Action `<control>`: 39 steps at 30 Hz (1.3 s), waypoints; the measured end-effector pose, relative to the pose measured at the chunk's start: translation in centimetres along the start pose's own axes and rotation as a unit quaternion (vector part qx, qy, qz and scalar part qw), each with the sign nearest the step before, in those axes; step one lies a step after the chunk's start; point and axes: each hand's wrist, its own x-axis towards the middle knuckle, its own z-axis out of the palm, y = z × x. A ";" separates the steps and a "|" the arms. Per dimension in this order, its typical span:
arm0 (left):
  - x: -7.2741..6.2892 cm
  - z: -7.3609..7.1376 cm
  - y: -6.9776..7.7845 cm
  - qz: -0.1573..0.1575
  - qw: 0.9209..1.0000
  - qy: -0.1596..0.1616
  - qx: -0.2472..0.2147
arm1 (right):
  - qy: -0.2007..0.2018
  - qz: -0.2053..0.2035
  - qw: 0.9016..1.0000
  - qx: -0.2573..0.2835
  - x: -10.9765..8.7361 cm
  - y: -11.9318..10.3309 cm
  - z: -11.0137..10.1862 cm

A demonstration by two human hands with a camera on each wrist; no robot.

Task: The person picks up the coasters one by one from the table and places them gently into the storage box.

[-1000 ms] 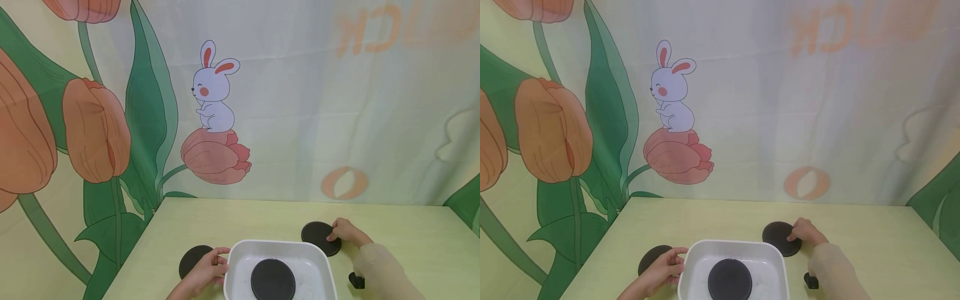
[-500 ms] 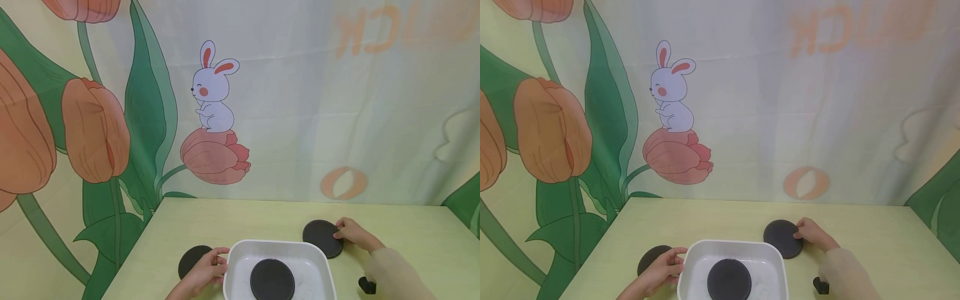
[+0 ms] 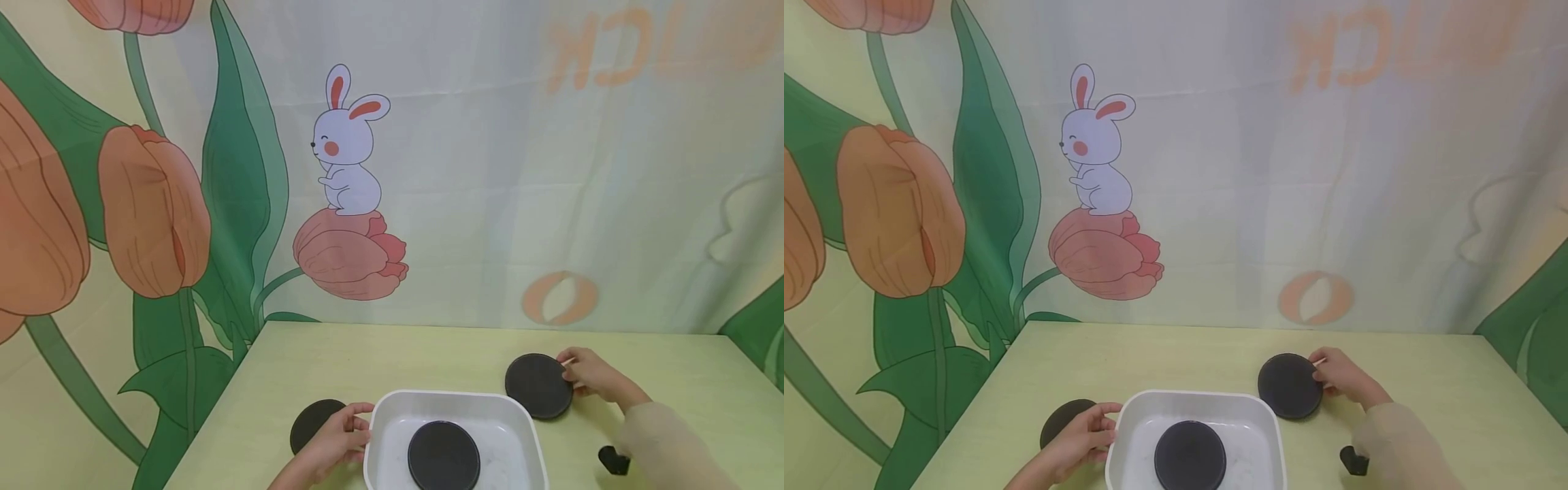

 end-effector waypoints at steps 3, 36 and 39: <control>0.0 0.0 0.0 0.002 1.000 -0.002 -0.003 | -0.006 -0.007 1.000 0.004 -0.3 -0.5 -0.8; 0.2 -0.1 -0.3 0.003 1.000 -0.002 -0.003 | -0.103 -0.109 0.976 0.156 -1.9 -7.2 2.6; 0.3 -0.1 -0.4 0.005 1.000 -0.004 -0.004 | -0.124 -0.110 0.971 0.172 -1.9 -7.5 3.6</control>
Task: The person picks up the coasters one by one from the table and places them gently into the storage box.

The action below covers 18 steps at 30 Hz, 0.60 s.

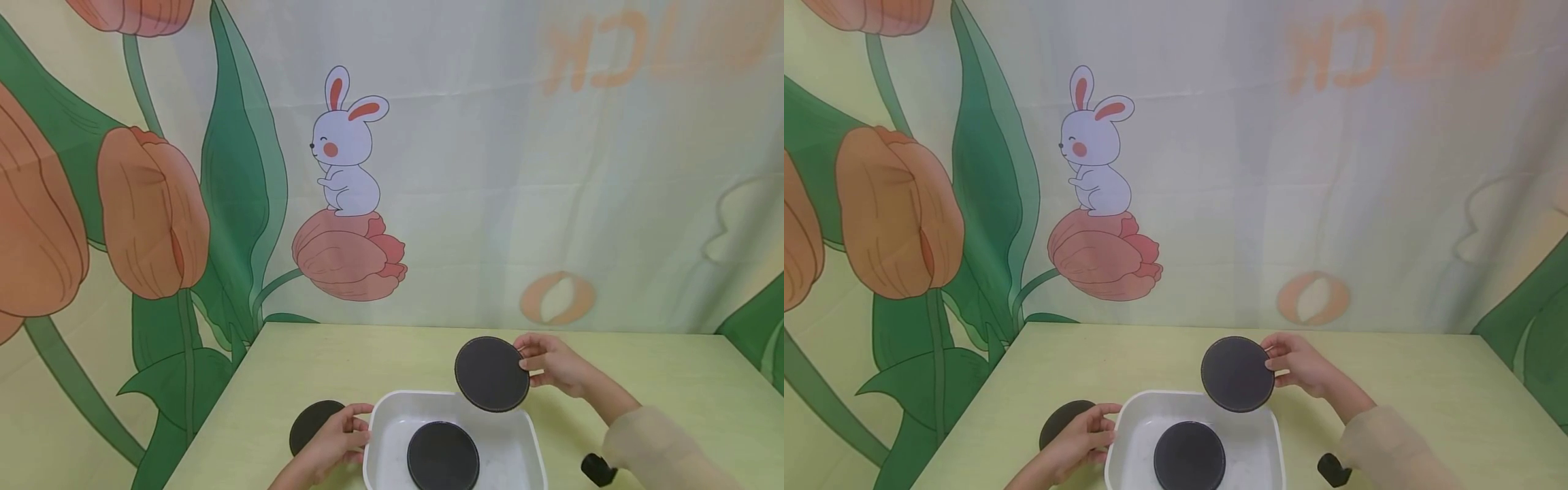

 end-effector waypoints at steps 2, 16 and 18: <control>0.0 0.0 0.0 0.000 1.000 0.000 0.000 | -0.010 0.001 1.000 0.006 0.1 0.1 0.7; 0.0 0.0 0.0 -0.003 1.000 0.003 -0.004 | -0.067 0.023 0.996 0.051 0.7 1.8 5.3; 0.0 0.0 0.1 -0.003 1.000 0.004 -0.003 | -0.073 0.025 0.996 0.053 0.8 2.2 5.8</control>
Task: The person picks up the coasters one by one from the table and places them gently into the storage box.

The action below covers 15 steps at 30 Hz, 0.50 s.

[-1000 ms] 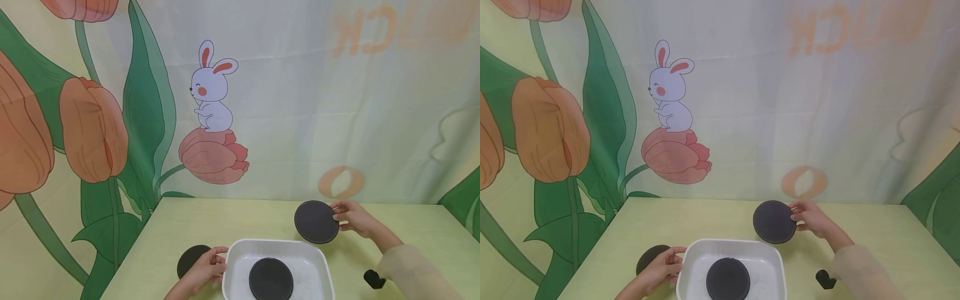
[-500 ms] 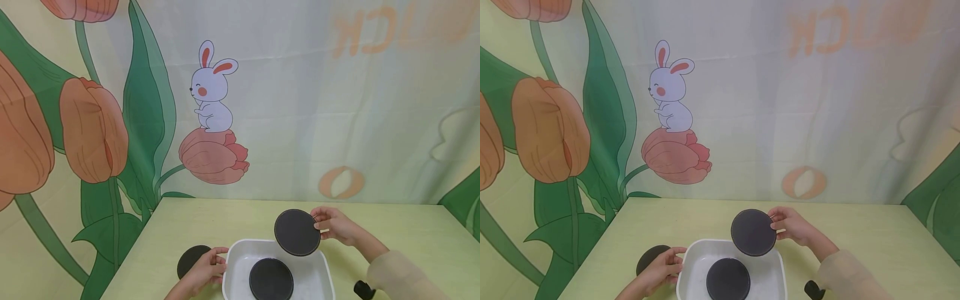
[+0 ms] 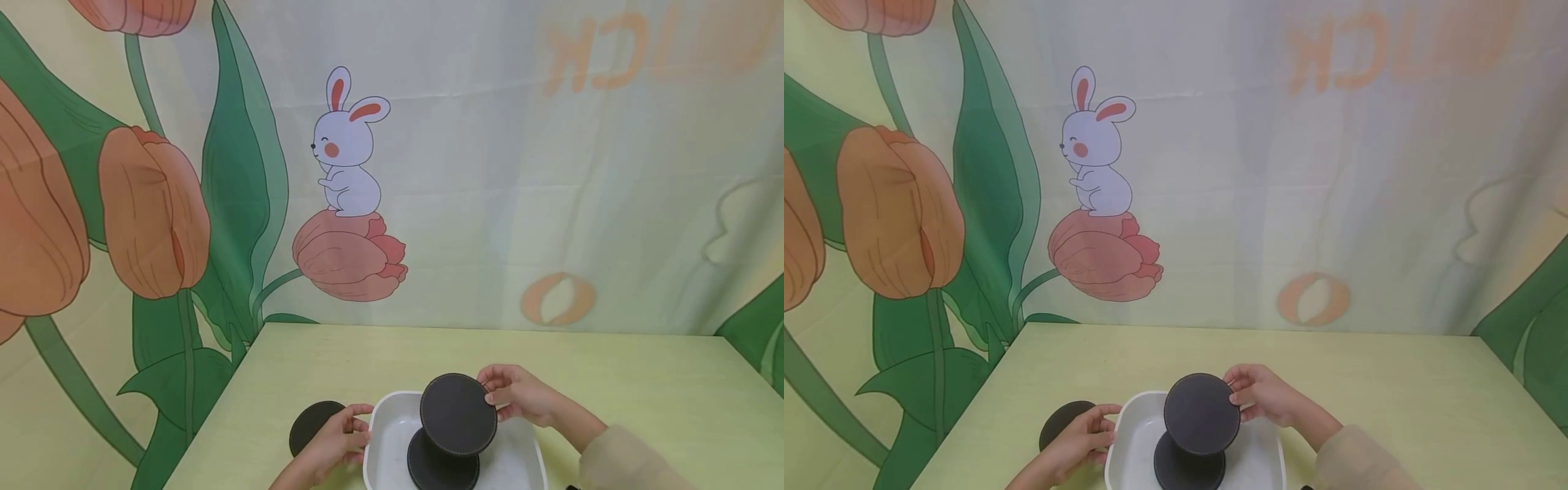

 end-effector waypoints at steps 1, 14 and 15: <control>0.0 0.0 0.0 0.000 1.000 0.000 0.000 | -0.002 0.002 1.000 0.001 0.1 0.2 0.2; -0.2 0.1 0.2 0.007 1.000 -0.001 -0.003 | 0.020 0.059 0.998 -0.011 0.7 2.4 2.5; -0.2 0.1 0.1 0.008 1.000 -0.001 -0.003 | 0.022 0.064 0.998 -0.016 0.7 2.6 2.7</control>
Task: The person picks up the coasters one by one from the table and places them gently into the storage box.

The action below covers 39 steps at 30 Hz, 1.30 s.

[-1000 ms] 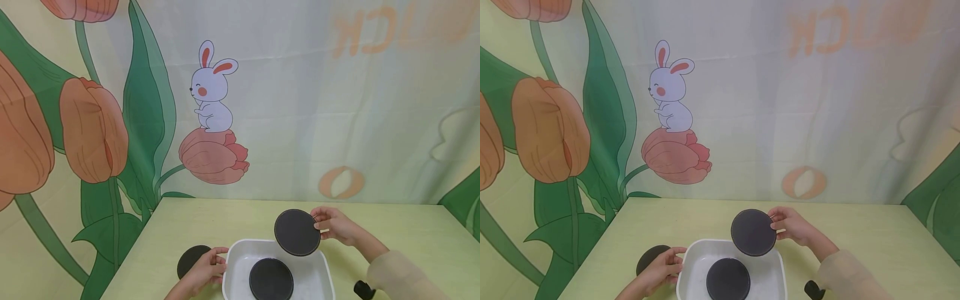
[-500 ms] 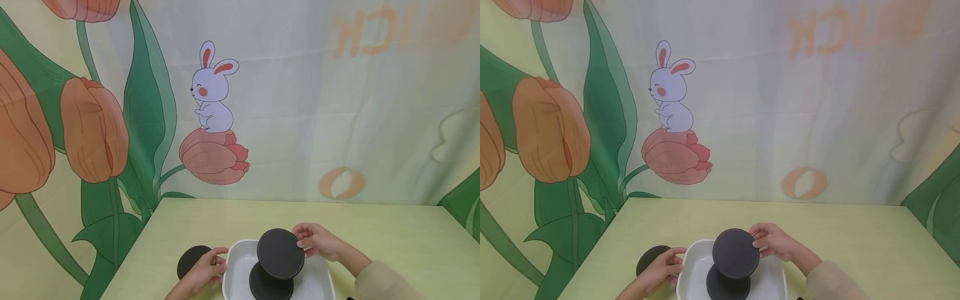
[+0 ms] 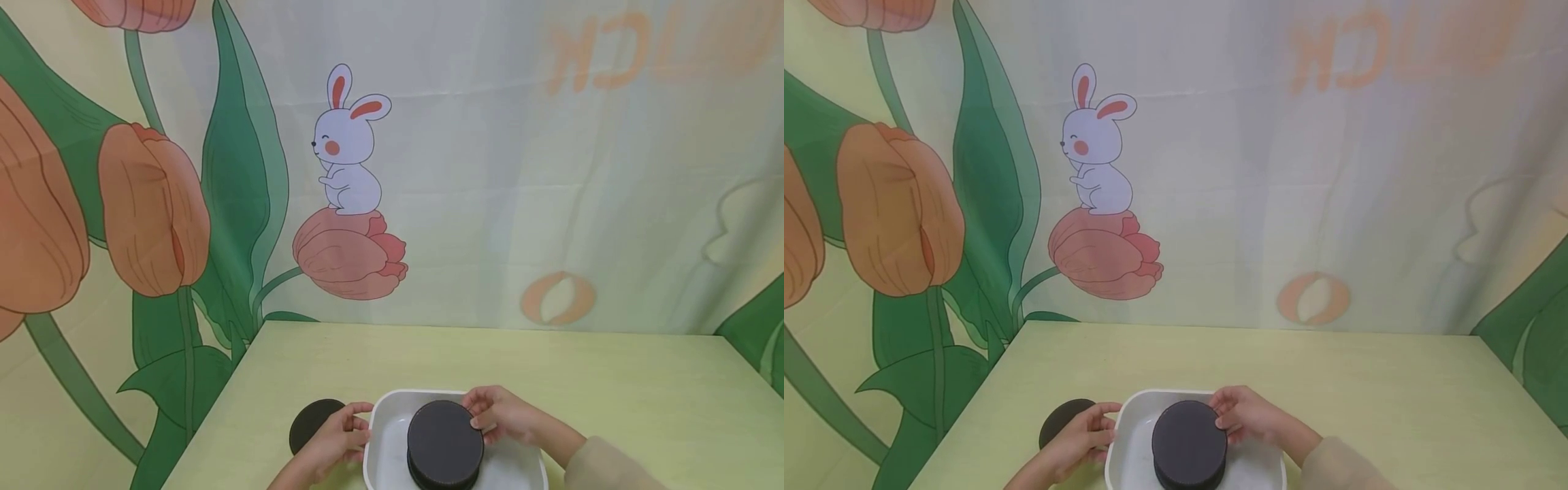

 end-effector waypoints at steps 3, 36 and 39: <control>0.1 0.0 -0.1 0.001 1.000 -0.003 -0.001 | 0.009 0.008 1.000 -0.010 0.0 0.3 0.4; -0.1 0.0 0.1 0.008 1.000 -0.006 -0.006 | 0.113 0.017 0.984 -0.140 0.3 1.9 1.9; 0.0 0.0 0.0 0.008 1.000 -0.008 -0.007 | 0.105 0.014 0.984 -0.141 0.3 2.0 1.9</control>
